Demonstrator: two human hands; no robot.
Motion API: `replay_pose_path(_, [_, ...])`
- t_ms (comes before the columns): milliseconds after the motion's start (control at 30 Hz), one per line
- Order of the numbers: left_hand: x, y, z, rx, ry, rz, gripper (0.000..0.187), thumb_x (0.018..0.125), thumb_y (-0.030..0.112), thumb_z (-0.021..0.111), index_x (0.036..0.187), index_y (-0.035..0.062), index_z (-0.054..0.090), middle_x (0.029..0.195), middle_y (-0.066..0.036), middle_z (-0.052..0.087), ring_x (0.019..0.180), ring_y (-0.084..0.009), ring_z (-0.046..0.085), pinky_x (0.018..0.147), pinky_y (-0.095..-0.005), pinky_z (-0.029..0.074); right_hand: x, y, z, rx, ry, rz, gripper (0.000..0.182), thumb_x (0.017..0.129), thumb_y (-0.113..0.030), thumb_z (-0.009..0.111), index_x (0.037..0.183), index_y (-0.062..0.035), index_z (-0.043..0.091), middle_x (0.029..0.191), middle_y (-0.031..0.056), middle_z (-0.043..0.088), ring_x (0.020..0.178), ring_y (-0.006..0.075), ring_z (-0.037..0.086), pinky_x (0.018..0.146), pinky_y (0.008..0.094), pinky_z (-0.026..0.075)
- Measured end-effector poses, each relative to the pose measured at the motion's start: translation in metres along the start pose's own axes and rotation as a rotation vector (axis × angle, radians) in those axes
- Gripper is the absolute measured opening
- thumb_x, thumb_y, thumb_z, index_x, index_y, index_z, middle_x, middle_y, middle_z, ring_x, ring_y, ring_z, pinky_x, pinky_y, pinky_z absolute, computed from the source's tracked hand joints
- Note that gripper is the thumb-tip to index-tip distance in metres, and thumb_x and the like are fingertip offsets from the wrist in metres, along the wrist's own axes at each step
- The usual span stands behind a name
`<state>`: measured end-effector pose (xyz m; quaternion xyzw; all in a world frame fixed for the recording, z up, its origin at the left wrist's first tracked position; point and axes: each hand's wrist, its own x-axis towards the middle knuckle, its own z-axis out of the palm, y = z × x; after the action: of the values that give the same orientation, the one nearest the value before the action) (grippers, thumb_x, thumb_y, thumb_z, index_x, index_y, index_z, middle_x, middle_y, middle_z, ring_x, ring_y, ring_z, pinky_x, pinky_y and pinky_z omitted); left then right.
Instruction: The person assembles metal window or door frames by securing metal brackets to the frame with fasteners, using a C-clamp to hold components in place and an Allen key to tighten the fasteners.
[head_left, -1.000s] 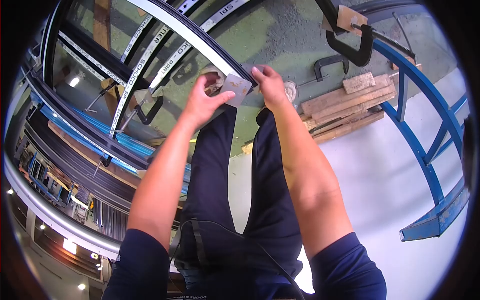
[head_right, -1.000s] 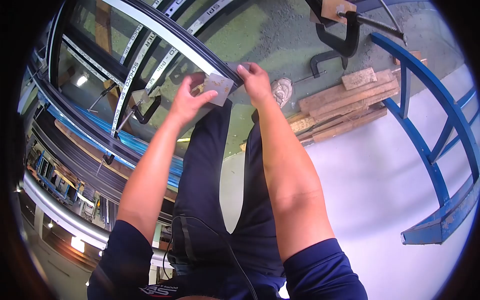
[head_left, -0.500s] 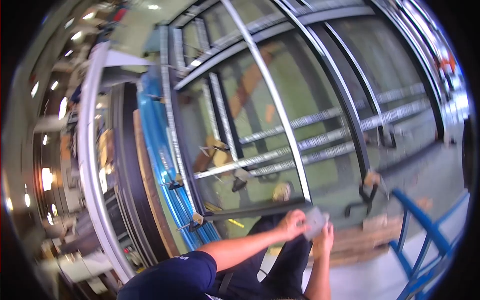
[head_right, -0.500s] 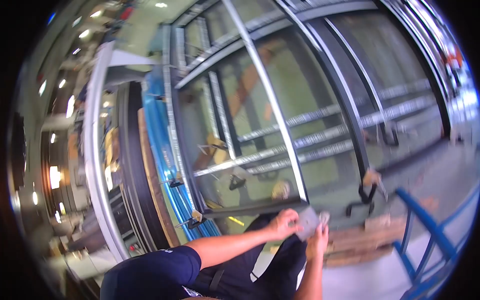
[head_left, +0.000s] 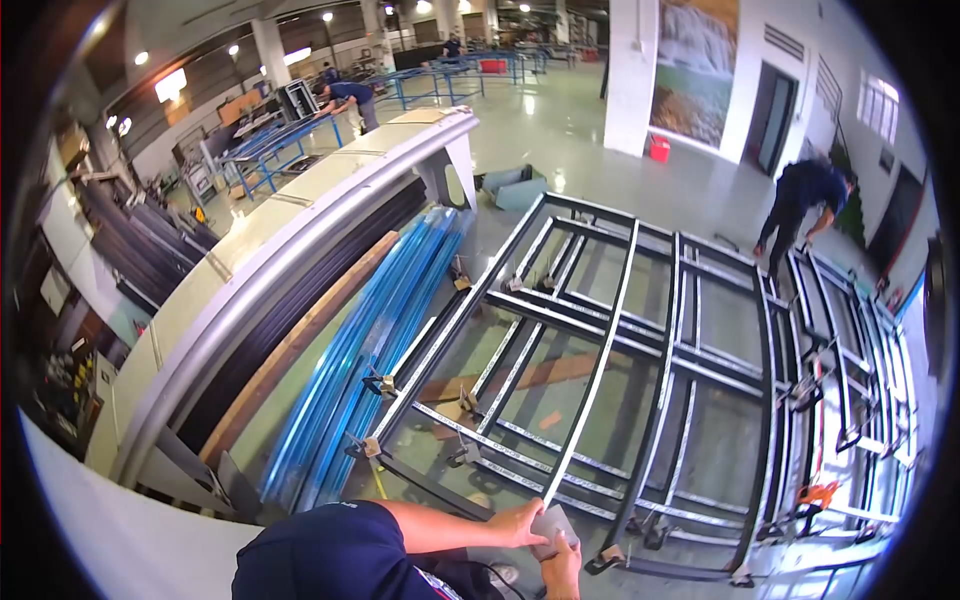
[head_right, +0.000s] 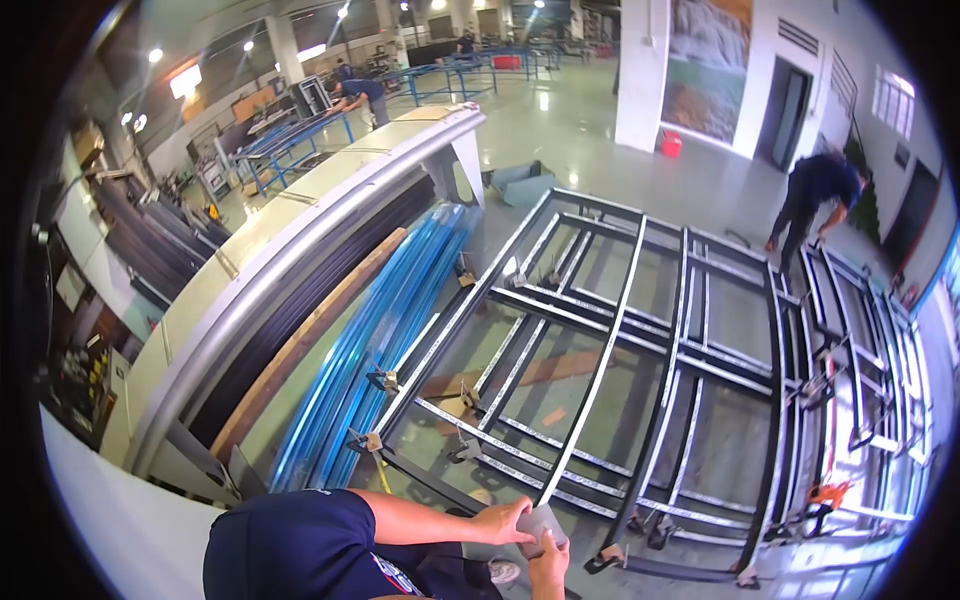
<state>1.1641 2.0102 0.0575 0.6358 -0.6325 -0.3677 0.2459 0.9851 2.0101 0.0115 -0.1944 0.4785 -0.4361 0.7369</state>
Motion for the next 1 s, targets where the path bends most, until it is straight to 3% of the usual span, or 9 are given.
replay_pose_path(100, [-0.002, -0.007, -0.015, -0.06, -0.051, 0.027, 0.064, 0.077, 0.055, 0.072, 0.106, 0.0077, 0.042, 0.084, -0.015, 0.06, 0.077, -0.0343, 0.062, 0.066, -0.0415, 0.048, 0.005, -0.015, -0.005, 0.109, -0.051, 0.121, 0.029, 0.096, -0.011, 0.054, 0.122, 0.0003, 0.048, 0.117, 0.0155, 0.058, 0.101, 0.0328, 0.061, 0.086, 0.0492, 0.052])
replay_pose_path(167, [-0.008, -0.03, -0.027, -0.041, -0.095, -0.012, 0.063, 0.079, 0.057, 0.069, 0.104, 0.0046, 0.046, 0.085, -0.016, 0.061, 0.077, -0.0352, 0.062, 0.068, -0.0426, 0.049, 0.013, -0.002, -0.035, -0.059, -0.027, 0.048, 0.021, 0.096, -0.015, 0.054, 0.111, -0.0009, 0.057, 0.104, 0.0126, 0.064, 0.093, 0.0293, 0.064, 0.082, 0.0477, 0.052])
replay_pose_path(367, [-0.043, -0.195, -0.071, 0.356, -0.584, -0.14, 0.059, 0.086, 0.056, 0.059, 0.092, -0.0017, 0.068, 0.089, -0.022, 0.067, 0.084, -0.0364, 0.066, 0.075, -0.0454, 0.051, -0.008, 0.005, -0.06, -0.79, 0.214, 0.048, 0.027, 0.093, -0.017, 0.057, 0.114, -0.0003, 0.057, 0.106, 0.0135, 0.064, 0.096, 0.0291, 0.063, 0.085, 0.0458, 0.051])
replay_pose_path(500, [-0.082, -0.264, -0.144, 0.254, -0.527, -0.456, 0.061, 0.085, 0.054, 0.06, 0.089, -0.0064, 0.07, 0.096, -0.023, 0.069, 0.087, -0.0369, 0.067, 0.076, -0.0469, 0.051, 0.003, 0.012, -0.031, -1.041, 0.235, 0.119, 0.031, 0.091, -0.018, 0.058, 0.116, 0.0001, 0.056, 0.108, 0.014, 0.064, 0.098, 0.029, 0.063, 0.087, 0.0446, 0.051])
replay_pose_path(567, [-0.115, -0.285, -0.213, 0.23, -0.372, -0.485, 0.059, 0.086, 0.054, 0.058, 0.089, -0.0033, 0.071, 0.096, -0.021, 0.069, 0.089, -0.0351, 0.067, 0.076, -0.0473, 0.051, 0.008, 0.016, -0.002, -1.126, 0.229, 0.152, 0.034, 0.089, -0.018, 0.059, 0.117, 0.0003, 0.056, 0.109, 0.0143, 0.064, 0.099, 0.0289, 0.063, 0.088, 0.044, 0.05])
replay_pose_path(767, [-0.167, -0.363, -0.286, 0.287, -0.124, -0.658, 0.053, 0.081, 0.051, 0.063, 0.099, 0.0021, 0.071, 0.099, -0.019, 0.07, 0.094, -0.0344, 0.067, 0.08, -0.0457, 0.051, 0.018, 0.02, 0.037, -1.254, 0.182, 0.175, 0.041, 0.086, -0.02, 0.062, 0.12, 0.001, 0.055, 0.112, 0.0151, 0.063, 0.102, 0.0287, 0.062, 0.091, 0.0421, 0.049])
replay_pose_path(900, [-0.149, -0.321, -0.301, 0.192, -0.053, -0.851, 0.053, 0.079, 0.048, 0.067, 0.101, 0.0001, 0.071, 0.099, -0.019, 0.07, 0.092, -0.0343, 0.068, 0.08, -0.0441, 0.052, 0.02, 0.021, 0.026, -1.301, 0.144, 0.168, 0.046, 0.084, -0.021, 0.064, 0.122, 0.0014, 0.054, 0.114, 0.0156, 0.063, 0.103, 0.0286, 0.062, 0.093, 0.0409, 0.048])
replay_pose_path(933, [-0.134, -0.379, -0.264, 0.24, -0.042, -0.695, 0.053, 0.081, 0.049, 0.065, 0.097, -0.0016, 0.071, 0.093, -0.02, 0.07, 0.086, -0.0361, 0.068, 0.077, -0.0446, 0.052, 0.017, 0.018, 0.021, -1.31, 0.138, 0.163, 0.047, 0.084, -0.022, 0.064, 0.123, 0.0015, 0.054, 0.114, 0.0158, 0.063, 0.104, 0.0285, 0.061, 0.093, 0.0406, 0.048])
replay_pose_path(1000, [-0.116, -0.3, -0.259, 0.402, -0.128, -0.584, 0.054, 0.084, 0.05, 0.062, 0.095, -0.0022, 0.071, 0.087, -0.021, 0.069, 0.081, -0.0379, 0.068, 0.076, -0.0461, 0.052, 0.011, 0.015, 0.002, -1.324, 0.135, 0.163, 0.049, 0.083, -0.022, 0.065, 0.124, 0.0017, 0.053, 0.115, 0.016, 0.063, 0.105, 0.0285, 0.061, 0.094, 0.04, 0.048])
